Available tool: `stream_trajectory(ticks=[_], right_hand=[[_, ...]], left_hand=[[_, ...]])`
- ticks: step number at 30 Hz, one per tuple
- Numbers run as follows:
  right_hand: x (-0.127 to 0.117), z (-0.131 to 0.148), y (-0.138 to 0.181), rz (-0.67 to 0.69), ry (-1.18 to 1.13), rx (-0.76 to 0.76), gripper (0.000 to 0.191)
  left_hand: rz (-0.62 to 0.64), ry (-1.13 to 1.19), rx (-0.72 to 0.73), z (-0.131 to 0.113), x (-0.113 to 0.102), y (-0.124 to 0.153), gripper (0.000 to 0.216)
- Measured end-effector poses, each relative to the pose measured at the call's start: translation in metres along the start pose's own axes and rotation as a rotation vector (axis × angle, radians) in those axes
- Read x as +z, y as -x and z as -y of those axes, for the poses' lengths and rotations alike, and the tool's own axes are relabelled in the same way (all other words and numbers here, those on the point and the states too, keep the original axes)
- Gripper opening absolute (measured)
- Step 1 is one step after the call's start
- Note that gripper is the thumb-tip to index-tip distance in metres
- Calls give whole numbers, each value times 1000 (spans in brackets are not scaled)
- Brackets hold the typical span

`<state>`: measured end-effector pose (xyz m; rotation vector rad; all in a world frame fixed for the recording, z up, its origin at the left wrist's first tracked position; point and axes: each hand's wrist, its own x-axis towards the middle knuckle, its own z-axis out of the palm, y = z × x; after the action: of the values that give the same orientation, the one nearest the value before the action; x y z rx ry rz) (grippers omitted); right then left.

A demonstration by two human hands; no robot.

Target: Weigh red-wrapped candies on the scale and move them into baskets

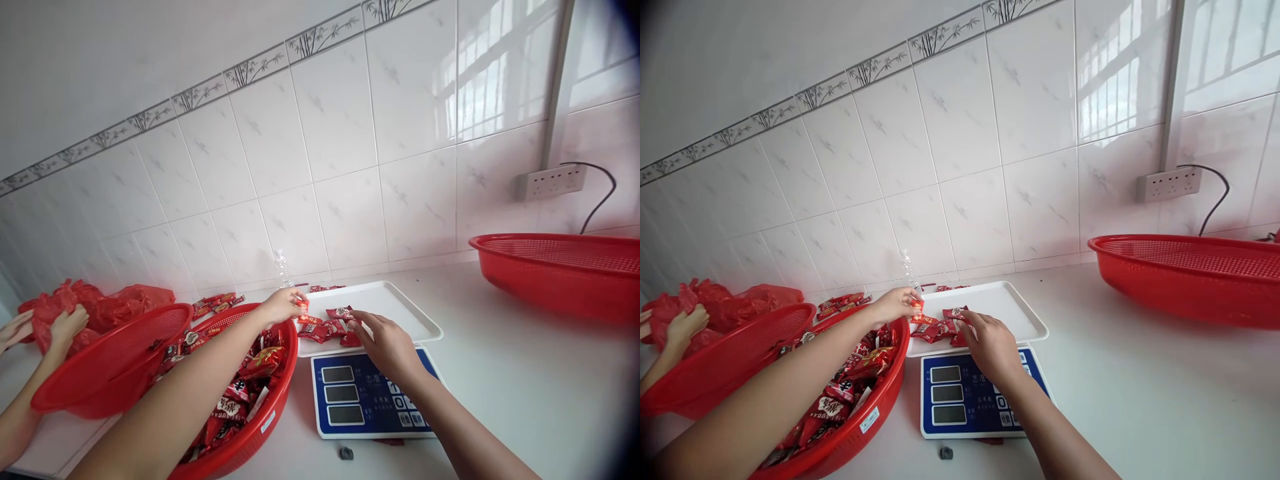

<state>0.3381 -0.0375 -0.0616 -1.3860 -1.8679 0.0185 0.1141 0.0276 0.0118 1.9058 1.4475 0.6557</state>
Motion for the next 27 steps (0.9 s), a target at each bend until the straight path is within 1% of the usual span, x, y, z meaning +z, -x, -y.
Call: stream_trajectory(ticks=[3, 6, 9, 12, 14, 16, 19, 20, 22, 24, 25, 26, 27], right_hand=[[0, -1, -1, -1, 15, 10, 37], [0, -2, 0, 2, 57, 25, 37], [-2, -2, 1, 46, 113, 49, 36], [-3, -1, 1, 116, 107, 46, 36], [-3, 1, 1, 147, 82, 38, 35], [-3, 3, 2, 169, 56, 34, 35], [-3, 6, 4, 185, 24, 19, 35], [-3, 7, 4, 179, 10, 10, 36], [-4, 8, 6, 149, -20, -6, 36], [-4, 8, 6, 124, -46, -1, 37], [-5, 8, 5, 125, -50, 12, 39], [-4, 8, 4, 138, -43, 32, 41], [-4, 9, 2, 162, -28, 53, 45]], left_hand=[[36, -120, -6, -7, 27, -7, 32], [40, -169, -35, -11, 44, -10, 39], [55, -183, -40, -16, 53, -9, 43], [27, -107, -14, -25, 53, -2, 42], [-40, -7, 11, -34, 47, 8, 40], [-129, 101, 37, -44, 41, 27, 37], [-236, 240, 101, -56, 41, 70, 32], [-265, 268, 150, -56, 45, 87, 33], [-318, 249, 299, -49, 59, 119, 33], [-382, 116, 497, -31, 80, 143, 34], [-444, 13, 637, -19, 91, 149, 34], [-475, -93, 801, -6, 102, 152, 33], [-468, -182, 982, 6, 112, 151, 30]])
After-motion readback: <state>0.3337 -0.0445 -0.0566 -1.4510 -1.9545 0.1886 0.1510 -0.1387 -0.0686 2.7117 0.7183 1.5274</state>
